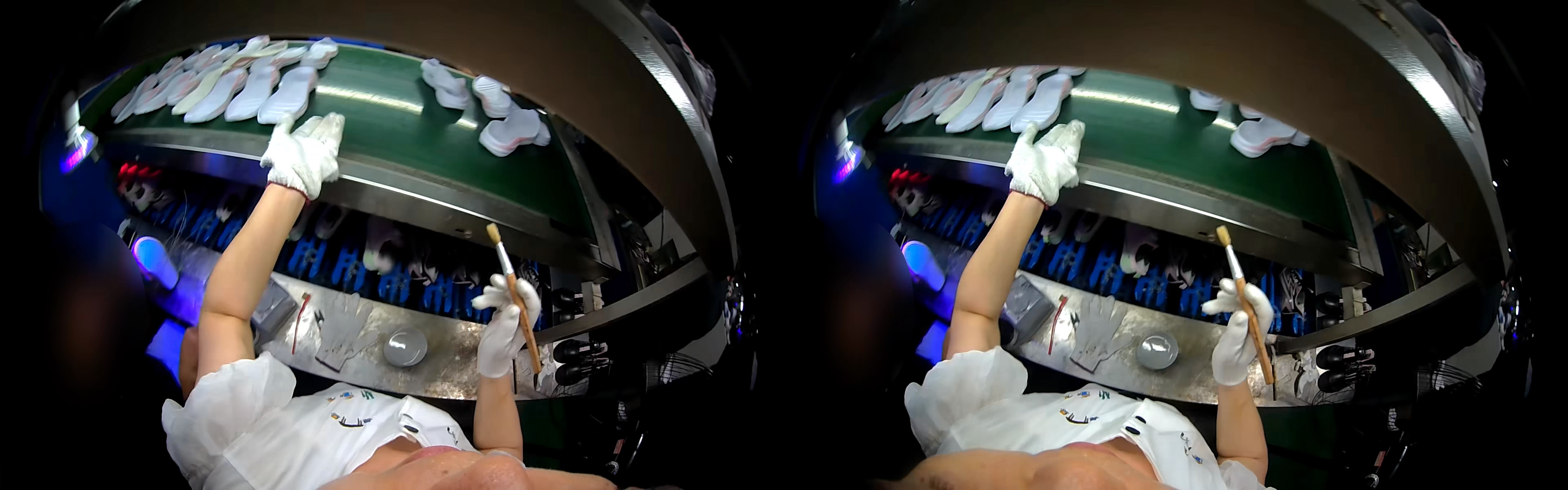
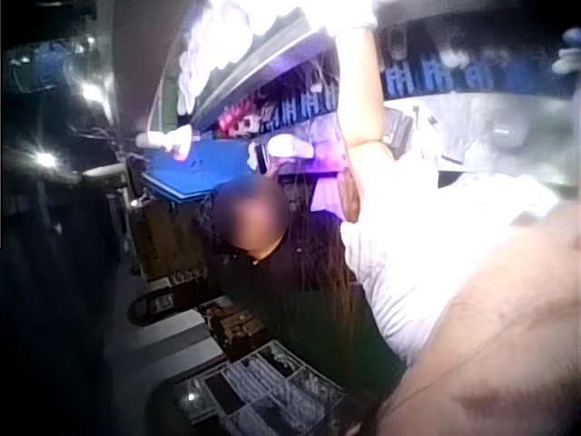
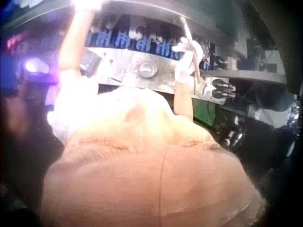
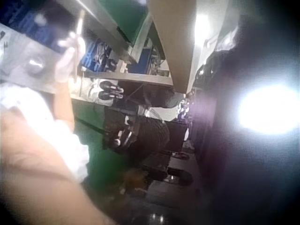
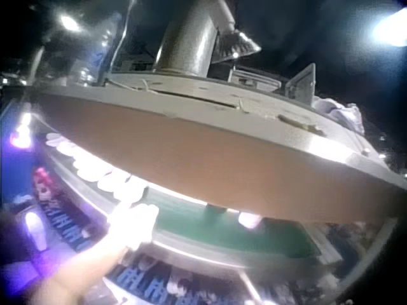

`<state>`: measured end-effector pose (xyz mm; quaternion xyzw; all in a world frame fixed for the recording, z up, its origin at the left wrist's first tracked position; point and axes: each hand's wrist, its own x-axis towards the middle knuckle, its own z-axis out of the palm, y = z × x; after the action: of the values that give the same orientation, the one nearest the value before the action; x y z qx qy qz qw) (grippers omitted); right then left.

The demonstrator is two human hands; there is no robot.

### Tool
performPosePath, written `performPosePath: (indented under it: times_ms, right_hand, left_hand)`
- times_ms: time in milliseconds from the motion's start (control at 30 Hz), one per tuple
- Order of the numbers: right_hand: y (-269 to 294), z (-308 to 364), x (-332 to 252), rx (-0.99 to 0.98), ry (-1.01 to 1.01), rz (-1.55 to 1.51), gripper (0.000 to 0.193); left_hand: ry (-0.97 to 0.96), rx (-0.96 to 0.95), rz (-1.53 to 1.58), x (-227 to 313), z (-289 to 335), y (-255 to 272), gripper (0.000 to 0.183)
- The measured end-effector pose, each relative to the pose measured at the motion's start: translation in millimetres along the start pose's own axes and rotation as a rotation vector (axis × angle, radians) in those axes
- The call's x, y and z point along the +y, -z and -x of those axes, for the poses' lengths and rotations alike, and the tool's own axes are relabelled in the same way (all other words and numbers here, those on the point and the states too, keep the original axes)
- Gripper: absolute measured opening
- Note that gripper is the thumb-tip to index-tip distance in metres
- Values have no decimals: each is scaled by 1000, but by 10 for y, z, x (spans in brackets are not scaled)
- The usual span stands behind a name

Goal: The person repeatedly picks up white shoe soles from a conveyor belt, applies a substance with a brush to the sole surface, and places them back on the belt. The process is continuous and repetitive throughout the clip.

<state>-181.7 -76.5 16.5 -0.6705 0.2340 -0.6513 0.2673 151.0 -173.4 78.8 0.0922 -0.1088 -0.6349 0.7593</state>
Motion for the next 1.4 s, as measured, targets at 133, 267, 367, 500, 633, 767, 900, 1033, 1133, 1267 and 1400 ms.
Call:
performPosePath:
  times_ms: [133, 267, 367, 500, 633, 767, 900, 1033, 1133, 1267, 1400]
  right_hand:
    - [186, 184, 36, 72, -139, 40, 35]
    - [352, 396, 7, 202, -191, 131, 38]
    - [359, 571, -47, 324, -286, 135, 37]
    - [412, 800, -131, 392, -400, 192, 38]
    - [463, 823, -201, 426, -455, 202, 36]
    - [415, 713, -180, 398, -457, 162, 34]
    - [353, 629, -86, 325, -423, 49, 34]
    - [270, 596, -22, 272, -439, -12, 39]
    - [355, 584, 23, 293, -383, 3, 37]
    - [298, 544, 45, 238, -351, -28, 38]
    - [306, 586, 70, 282, -389, -48, 36]
  left_hand:
    - [2, -12, -659, -426, -654, -328, 50]
    - [-321, -47, -1526, -1031, -1328, -732, 37]
    - [-484, -67, -1926, -1364, -1911, -828, 36]
    - [-486, -34, -2205, -1617, -2490, -861, 34]
    - [-481, -40, -2302, -1705, -2678, -829, 33]
    - [-615, -121, -2248, -1375, -2405, -822, 31]
    - [-662, -283, -1984, -905, -1600, -711, 30]
    - [-429, -105, -1602, -357, -676, -171, 25]
    - [-454, 78, -1301, -428, 31, -154, 18]
    - [-69, -115, -366, -216, 349, 6, 41]
    - [139, -114, -121, -586, 145, -102, 63]
